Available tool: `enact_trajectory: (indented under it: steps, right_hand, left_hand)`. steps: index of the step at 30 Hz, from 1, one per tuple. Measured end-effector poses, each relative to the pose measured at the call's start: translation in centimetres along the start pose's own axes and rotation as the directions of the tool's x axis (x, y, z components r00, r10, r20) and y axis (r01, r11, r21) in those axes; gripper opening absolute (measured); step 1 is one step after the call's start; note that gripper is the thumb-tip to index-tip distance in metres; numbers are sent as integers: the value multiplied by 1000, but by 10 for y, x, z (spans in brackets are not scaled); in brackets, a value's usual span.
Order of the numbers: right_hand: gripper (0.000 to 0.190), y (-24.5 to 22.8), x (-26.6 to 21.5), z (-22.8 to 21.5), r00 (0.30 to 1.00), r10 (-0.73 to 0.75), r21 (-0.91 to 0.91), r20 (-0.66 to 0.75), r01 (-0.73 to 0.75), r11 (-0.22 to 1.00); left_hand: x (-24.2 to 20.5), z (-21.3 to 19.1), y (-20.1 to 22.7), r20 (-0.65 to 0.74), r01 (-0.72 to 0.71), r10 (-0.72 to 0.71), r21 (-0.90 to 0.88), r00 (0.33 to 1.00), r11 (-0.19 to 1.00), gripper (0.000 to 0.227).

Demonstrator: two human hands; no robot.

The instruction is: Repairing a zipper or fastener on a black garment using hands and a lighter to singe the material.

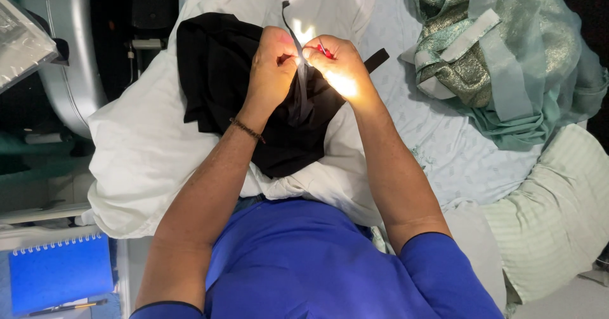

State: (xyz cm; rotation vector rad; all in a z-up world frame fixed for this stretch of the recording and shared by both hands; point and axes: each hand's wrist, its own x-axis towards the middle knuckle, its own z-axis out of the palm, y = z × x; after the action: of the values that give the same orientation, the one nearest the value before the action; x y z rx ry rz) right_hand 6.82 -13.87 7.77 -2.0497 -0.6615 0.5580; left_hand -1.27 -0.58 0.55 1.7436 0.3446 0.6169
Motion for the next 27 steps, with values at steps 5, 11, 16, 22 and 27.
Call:
enact_trajectory:
  steps: [5,11,16,22,27]
  right_hand:
    - [12,9,3,-1,998,-9,-37,-56,7,999]
    - [10,16,-18,-22,990,16,-51,-142,-23,998]
    - [14,65,-90,-76,945,116,-30,-306,-131,991]
    - [17,159,-180,-107,867,368,-354,-336,-478,804]
    - [11,150,-167,-77,928,151,-228,-342,-238,944]
  left_hand:
    - [-3,-1,1,2,19,-19,3,1000,1000,20]
    - [-1,-5,0,-4,-3,3,-23,1000,1000,18]
    - [3,-16,14,53,121,-117,-84,992,989,16]
    - [-23,-29,9,86,93,-94,18,992,996,27]
    - [-96,-31,11,-2,112,-112,48,994,993,31]
